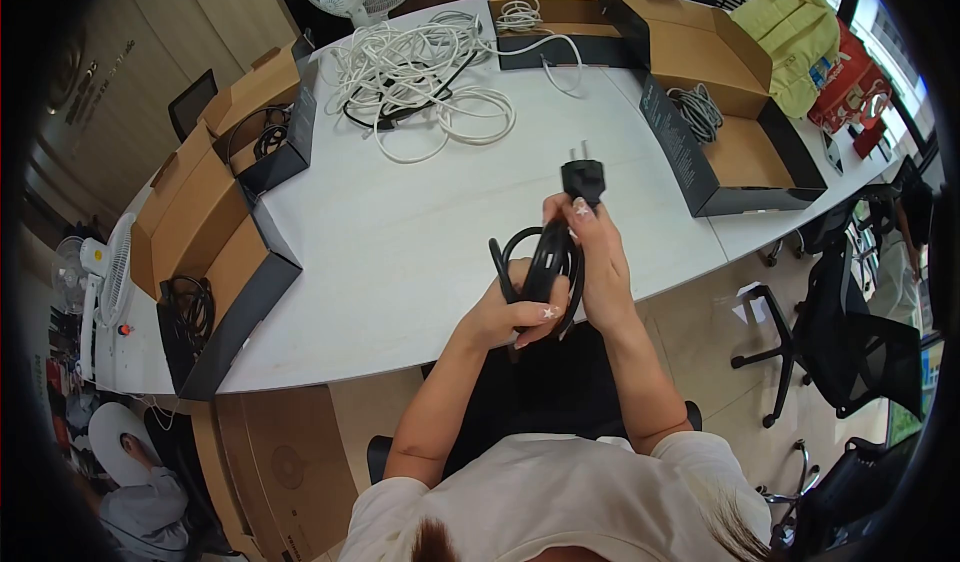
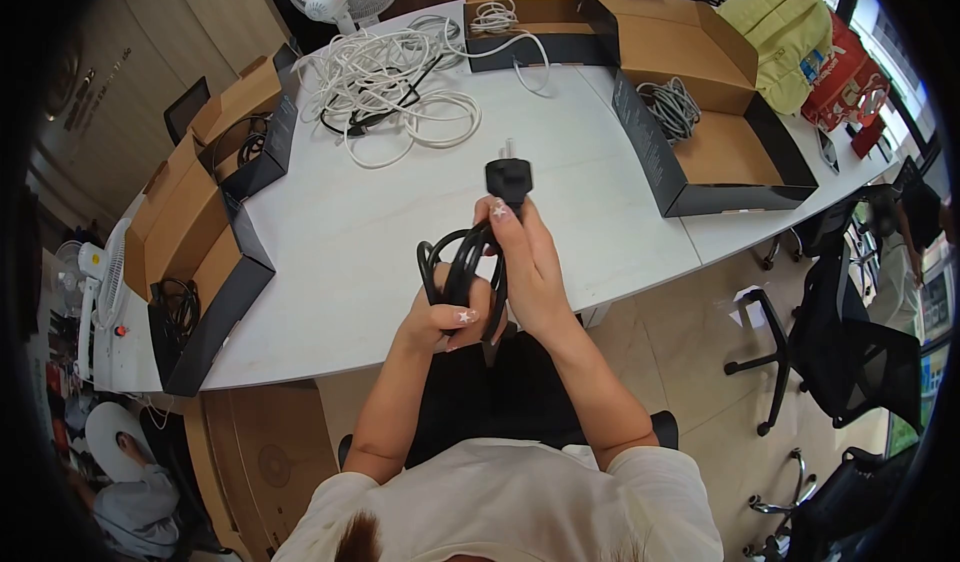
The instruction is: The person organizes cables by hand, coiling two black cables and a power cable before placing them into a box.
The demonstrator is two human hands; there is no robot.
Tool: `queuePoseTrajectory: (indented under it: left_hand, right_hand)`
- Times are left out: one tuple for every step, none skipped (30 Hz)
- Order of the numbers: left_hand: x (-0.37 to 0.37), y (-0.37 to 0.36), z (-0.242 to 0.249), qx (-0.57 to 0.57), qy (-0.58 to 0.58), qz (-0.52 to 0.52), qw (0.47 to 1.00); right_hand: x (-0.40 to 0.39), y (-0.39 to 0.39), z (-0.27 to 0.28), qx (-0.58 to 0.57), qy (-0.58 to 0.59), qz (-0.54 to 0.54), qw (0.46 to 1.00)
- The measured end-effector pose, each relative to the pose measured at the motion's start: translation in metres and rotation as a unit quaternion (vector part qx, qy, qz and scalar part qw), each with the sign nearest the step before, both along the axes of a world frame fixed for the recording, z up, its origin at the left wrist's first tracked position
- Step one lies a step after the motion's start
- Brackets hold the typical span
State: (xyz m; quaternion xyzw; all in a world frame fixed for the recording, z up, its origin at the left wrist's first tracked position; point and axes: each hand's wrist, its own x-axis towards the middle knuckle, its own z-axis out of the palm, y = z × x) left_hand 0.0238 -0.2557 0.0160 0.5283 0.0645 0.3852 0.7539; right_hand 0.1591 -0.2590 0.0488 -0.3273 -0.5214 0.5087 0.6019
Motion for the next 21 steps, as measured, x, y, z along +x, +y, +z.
queuePoseTrajectory:
  left_hand:
    - [0.0, -0.002, 0.005, -0.004, 0.022, 0.021, 1.0]
    - [-0.001, -0.003, 0.008, -0.007, 0.043, 0.042, 0.998]
    - [0.003, -0.003, 0.008, 0.017, 0.038, 0.107, 0.993]
    - [0.01, -0.003, 0.008, 0.04, 0.032, 0.171, 0.984]
    - [0.014, -0.003, 0.007, 0.062, 0.026, 0.234, 0.97]
    - [0.013, -0.003, 0.006, 0.044, 0.045, 0.251, 0.966]
    - [0.016, -0.005, 0.005, 0.032, 0.027, 0.304, 0.952]
    - [0.023, -0.007, 0.004, 0.019, 0.009, 0.356, 0.934]
    - [0.03, -0.009, 0.003, 0.007, -0.008, 0.407, 0.914]
    - [0.034, -0.01, 0.004, 0.038, 0.025, 0.461, 0.886]
    - [0.032, -0.008, 0.0, 0.054, 0.039, 0.441, 0.895]
    - [0.028, -0.005, -0.005, 0.071, 0.053, 0.422, 0.902]
    - [0.026, -0.003, -0.008, 0.088, 0.067, 0.403, 0.909]
    - [0.027, -0.008, -0.009, 0.078, 0.088, 0.424, 0.898]
    - [0.026, -0.01, -0.003, 0.074, 0.108, 0.419, 0.898]
    - [0.024, -0.013, 0.004, 0.069, 0.129, 0.413, 0.899]
    - [0.022, -0.015, 0.01, 0.065, 0.151, 0.406, 0.899]
    - [0.022, -0.016, 0.014, 0.103, 0.156, 0.391, 0.901]
    - [0.018, -0.017, 0.015, 0.114, 0.172, 0.368, 0.907]
    - [0.014, -0.018, 0.017, 0.124, 0.186, 0.344, 0.912]
    - [0.011, -0.019, 0.017, 0.133, 0.201, 0.321, 0.916]
  right_hand:
    - [-0.003, 0.0, 0.001, 0.026, -0.013, -0.05, 0.998]
    - [-0.002, -0.001, 0.003, 0.042, -0.025, -0.073, 0.996]
    - [-0.001, -0.001, 0.004, 0.057, -0.036, -0.097, 0.993]
    - [0.0, 0.001, 0.003, 0.085, -0.041, -0.121, 0.988]
    - [0.002, 0.0, 0.003, 0.097, -0.03, -0.123, 0.987]
    - [0.001, 0.001, 0.002, 0.12, -0.033, -0.149, 0.981]
    - [0.0, 0.002, 0.001, 0.143, -0.037, -0.175, 0.973]
    - [-0.001, 0.003, 0.002, 0.143, -0.037, -0.179, 0.973]
    - [-0.003, 0.004, 0.002, 0.143, -0.035, -0.183, 0.972]
    - [-0.004, 0.004, 0.002, 0.143, -0.034, -0.188, 0.971]
    - [-0.004, 0.005, 0.001, 0.146, -0.041, -0.2, 0.968]
    - [-0.004, 0.006, -0.002, 0.15, -0.047, -0.212, 0.965]
    - [-0.005, 0.007, -0.004, 0.154, -0.053, -0.223, 0.961]
    - [-0.004, 0.007, -0.004, 0.152, -0.034, -0.204, 0.967]
    - [-0.002, 0.007, -0.005, 0.148, -0.015, -0.185, 0.971]
    - [-0.001, 0.007, -0.006, 0.144, 0.004, -0.167, 0.975]
    - [0.0, 0.009, -0.007, 0.149, 0.01, -0.169, 0.974]
    - [0.001, 0.012, -0.007, 0.154, 0.017, -0.17, 0.973]
    - [0.001, 0.015, -0.008, 0.16, 0.024, -0.172, 0.972]
    - [0.002, 0.012, -0.004, 0.131, 0.021, -0.164, 0.978]
    - [0.002, 0.012, -0.003, 0.129, 0.02, -0.136, 0.982]
